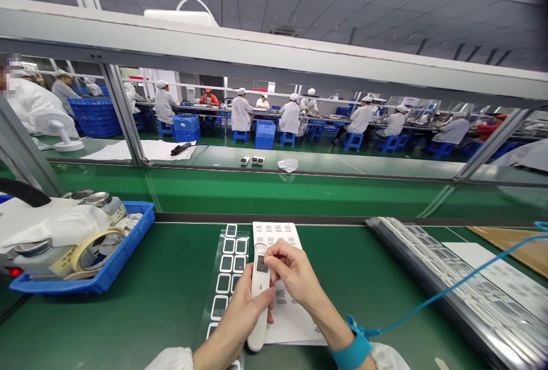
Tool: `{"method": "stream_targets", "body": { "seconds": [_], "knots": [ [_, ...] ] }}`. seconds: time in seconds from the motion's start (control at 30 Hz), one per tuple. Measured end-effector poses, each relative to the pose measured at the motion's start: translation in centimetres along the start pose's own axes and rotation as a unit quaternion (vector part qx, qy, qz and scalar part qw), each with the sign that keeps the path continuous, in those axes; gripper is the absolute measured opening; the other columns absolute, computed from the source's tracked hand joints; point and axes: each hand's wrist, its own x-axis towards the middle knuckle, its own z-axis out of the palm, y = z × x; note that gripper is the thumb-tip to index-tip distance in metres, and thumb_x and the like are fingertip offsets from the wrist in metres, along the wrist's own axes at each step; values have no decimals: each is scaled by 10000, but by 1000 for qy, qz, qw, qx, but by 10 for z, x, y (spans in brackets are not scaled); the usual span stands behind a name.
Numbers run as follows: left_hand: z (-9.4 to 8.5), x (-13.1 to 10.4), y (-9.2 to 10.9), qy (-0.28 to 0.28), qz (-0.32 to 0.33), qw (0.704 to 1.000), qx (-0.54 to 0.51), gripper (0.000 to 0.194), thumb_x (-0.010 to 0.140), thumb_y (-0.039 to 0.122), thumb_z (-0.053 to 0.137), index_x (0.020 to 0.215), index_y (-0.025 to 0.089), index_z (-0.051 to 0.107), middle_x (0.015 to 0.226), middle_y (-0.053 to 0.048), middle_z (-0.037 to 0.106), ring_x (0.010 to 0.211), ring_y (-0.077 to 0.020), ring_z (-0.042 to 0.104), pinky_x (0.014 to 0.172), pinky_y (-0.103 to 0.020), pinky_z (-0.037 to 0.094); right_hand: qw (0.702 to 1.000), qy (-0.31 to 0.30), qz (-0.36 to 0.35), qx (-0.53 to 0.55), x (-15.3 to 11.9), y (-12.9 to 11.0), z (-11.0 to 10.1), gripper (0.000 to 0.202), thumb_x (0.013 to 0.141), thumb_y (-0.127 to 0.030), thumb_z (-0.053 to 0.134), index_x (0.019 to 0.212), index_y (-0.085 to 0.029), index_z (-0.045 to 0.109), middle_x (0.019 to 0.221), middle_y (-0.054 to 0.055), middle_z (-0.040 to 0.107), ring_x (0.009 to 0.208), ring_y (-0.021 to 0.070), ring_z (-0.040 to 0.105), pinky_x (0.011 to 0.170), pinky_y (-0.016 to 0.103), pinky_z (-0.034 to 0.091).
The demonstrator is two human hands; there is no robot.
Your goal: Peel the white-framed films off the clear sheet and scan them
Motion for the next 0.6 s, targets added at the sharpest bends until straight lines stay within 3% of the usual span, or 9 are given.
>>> {"method": "stream_targets", "body": {
  "seconds": [0.33, 0.6],
  "knots": [
    [0, 0, 1, -8, -7, 1000, 0, 431, 762, 298, 632, 1107, 184, 399, 830, 3, 539, 555, -80, 486, 550, -227, 446, 1000, -14, 6, -2, 2, -2, -2, 158, 788, -261, 582, 660, -173, 554, 591, -40, 469, 457, 99, 468, 472, 226, 399],
    [0, 0, -2, 1, -5, 1000, -2, 471, 775, 384, 633, 1128, 187, 392, 780, 16, 519, 538, -84, 479, 537, -226, 434, 1000, -7, 0, -15, 1, -2, -1, 166, 794, -272, 576, 662, -175, 547, 671, -31, 471, 462, 87, 478, 466, 220, 387]
  ]
}}
